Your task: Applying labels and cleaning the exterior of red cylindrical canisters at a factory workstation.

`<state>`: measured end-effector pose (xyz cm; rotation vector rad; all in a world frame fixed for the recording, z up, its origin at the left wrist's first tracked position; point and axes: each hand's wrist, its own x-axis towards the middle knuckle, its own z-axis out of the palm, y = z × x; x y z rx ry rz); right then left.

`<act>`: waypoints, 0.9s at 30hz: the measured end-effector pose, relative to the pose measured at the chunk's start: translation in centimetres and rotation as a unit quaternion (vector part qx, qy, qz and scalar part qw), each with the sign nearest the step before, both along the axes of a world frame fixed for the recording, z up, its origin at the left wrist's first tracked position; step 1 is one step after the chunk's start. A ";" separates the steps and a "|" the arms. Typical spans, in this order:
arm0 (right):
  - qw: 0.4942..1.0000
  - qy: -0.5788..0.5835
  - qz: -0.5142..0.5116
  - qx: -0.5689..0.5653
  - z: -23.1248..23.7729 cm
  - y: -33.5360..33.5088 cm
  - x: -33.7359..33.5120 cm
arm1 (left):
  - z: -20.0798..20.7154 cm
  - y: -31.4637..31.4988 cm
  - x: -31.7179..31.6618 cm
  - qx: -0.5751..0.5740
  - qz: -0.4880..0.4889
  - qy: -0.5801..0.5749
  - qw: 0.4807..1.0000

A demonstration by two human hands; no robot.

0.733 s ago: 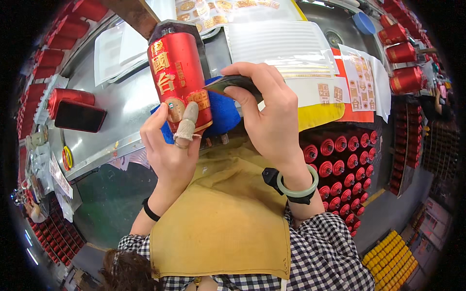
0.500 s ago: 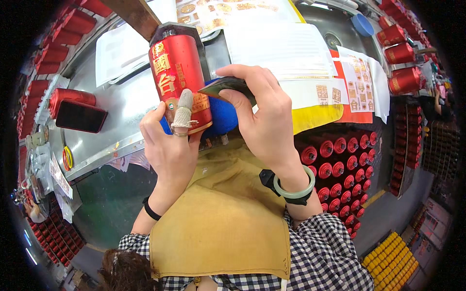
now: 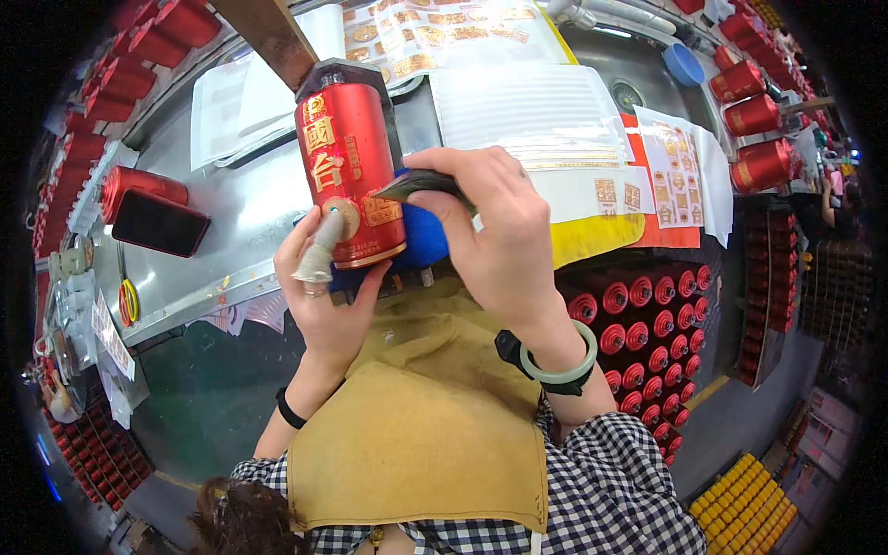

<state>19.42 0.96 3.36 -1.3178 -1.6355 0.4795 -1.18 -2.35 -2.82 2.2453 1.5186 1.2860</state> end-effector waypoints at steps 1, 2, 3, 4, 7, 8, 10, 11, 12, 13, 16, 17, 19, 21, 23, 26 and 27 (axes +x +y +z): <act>0.999 -0.030 0.026 0.029 0.3 0.3 -0.4 | -0.1 0.0 0.0 -0.026 0.005 -0.064 0.998; 0.995 -0.061 0.051 0.057 0.4 0.6 -0.8 | 0.0 0.2 0.0 -0.030 0.016 -0.064 0.997; 0.995 -0.062 0.052 0.058 0.4 0.9 -1.2 | -0.1 0.3 0.0 -0.030 0.016 -0.065 0.997; 0.989 -0.088 0.082 0.080 0.4 1.1 -1.7 | -0.3 0.4 -0.1 -0.043 0.015 -0.077 0.996; 0.978 -0.134 0.099 0.122 0.2 1.7 -2.7 | -0.4 0.7 -0.7 -0.049 0.007 -0.077 0.996; 0.978 -0.146 0.092 0.121 0.5 1.9 -2.8 | -0.5 0.8 -0.7 -0.046 0.002 -0.076 0.996; 0.973 -0.164 0.082 0.143 0.5 2.2 -3.2 | -0.6 0.8 -0.8 -0.044 -0.002 -0.076 0.996; 0.973 -0.164 0.083 0.143 0.4 2.3 -3.4 | -0.5 0.8 -0.7 -0.042 -0.002 -0.079 0.996; 0.971 -0.166 0.075 0.158 0.4 2.4 -3.6 | -0.5 0.7 -0.7 -0.040 -0.001 -0.082 0.996; 0.968 -0.169 0.067 0.172 0.3 2.5 -3.8 | -0.6 0.7 -0.7 -0.041 0.000 -0.083 0.996; 0.966 -0.175 0.056 0.182 0.5 2.6 -4.1 | -0.7 0.7 -0.7 -0.041 0.000 -0.078 0.996; 0.966 -0.175 0.057 0.182 0.3 2.6 -4.0 | -0.8 0.7 -0.7 -0.037 -0.003 -0.070 0.997; 0.958 -0.193 0.053 0.205 -0.1 2.6 -3.9 | -0.6 0.7 -0.5 -0.033 -0.005 -0.063 0.997; 0.961 -0.180 0.055 0.204 -0.1 2.5 -3.8 | -0.1 0.7 -0.4 -0.027 -0.004 -0.032 0.999; 0.963 -0.168 0.057 0.204 0.1 2.4 -3.7 | 0.1 0.6 -0.1 -0.025 0.002 -0.016 1.000; 0.986 -0.083 0.025 0.143 0.6 2.1 -3.0 | 0.3 0.6 0.2 -0.020 0.016 0.032 0.999; 0.990 -0.058 0.014 0.129 0.8 2.0 -2.6 | 0.5 0.5 0.4 -0.015 0.022 0.062 0.998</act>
